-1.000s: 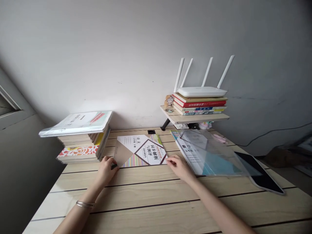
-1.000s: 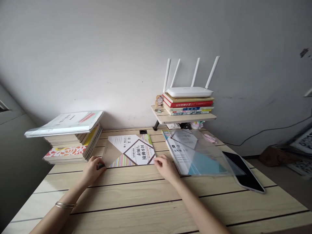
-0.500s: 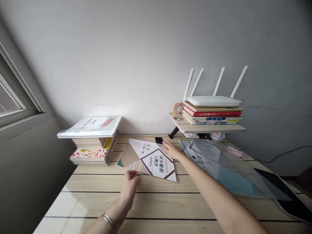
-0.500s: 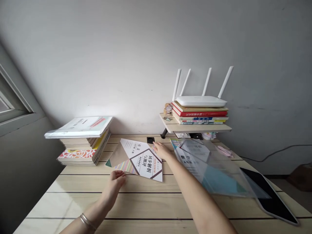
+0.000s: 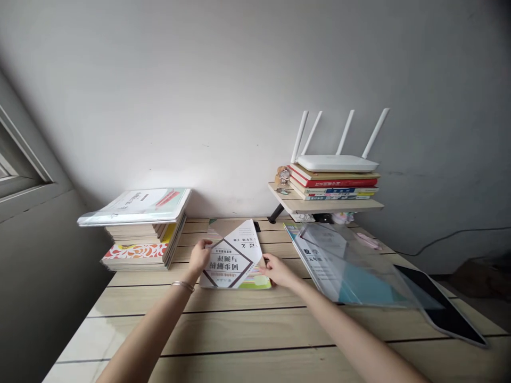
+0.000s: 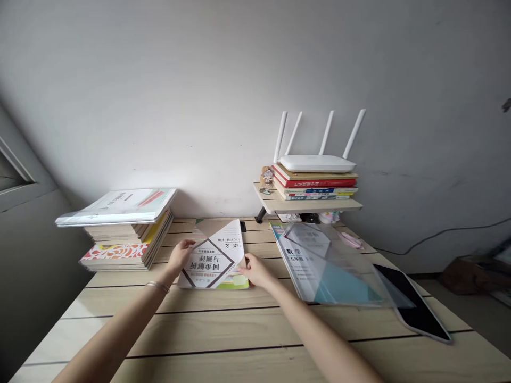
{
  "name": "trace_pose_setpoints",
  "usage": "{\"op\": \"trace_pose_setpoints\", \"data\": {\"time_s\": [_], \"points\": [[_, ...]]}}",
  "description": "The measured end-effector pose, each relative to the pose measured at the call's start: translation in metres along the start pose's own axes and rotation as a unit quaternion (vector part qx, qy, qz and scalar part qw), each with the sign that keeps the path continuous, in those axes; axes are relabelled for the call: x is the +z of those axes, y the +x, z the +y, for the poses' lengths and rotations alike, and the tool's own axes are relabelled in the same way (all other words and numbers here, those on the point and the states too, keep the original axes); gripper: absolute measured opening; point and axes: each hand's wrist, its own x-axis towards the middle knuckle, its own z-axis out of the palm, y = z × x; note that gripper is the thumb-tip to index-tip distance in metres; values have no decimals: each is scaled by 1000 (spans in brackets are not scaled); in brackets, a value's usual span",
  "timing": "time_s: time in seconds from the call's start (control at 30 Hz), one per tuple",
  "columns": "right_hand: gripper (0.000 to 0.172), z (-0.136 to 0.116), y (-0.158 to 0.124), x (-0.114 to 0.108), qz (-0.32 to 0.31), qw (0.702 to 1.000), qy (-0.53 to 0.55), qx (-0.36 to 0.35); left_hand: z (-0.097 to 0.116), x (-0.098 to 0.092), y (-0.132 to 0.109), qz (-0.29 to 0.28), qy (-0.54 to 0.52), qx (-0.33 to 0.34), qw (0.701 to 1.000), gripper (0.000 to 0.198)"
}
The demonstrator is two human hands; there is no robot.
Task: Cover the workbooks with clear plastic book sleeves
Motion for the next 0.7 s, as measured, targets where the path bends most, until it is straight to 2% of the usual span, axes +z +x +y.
{"op": "trace_pose_setpoints", "data": {"time_s": [0.1,0.23,0.43,0.53,0.6,0.7], "points": [[50,-9,-4,11,29,1000,-10,-5,-1,-6,13,-7,53,45,998,24],[44,-18,-1,8,54,995,-83,-15,-2,-10,10,-11,106,114,988,21],[36,-21,-3,0,52,988,-142,-20,-7,-25,-23,-32,161,177,970,18],[31,-31,-10,1,84,982,-166,-17,-5,-34,-46,-61,180,216,958,16],[28,-44,-19,6,121,976,-175,-54,-3,-36,-61,-88,199,261,941,10],[23,-69,-35,24,146,957,-152,-199,-3,-32,-76,-107,227,310,917,14]]}}
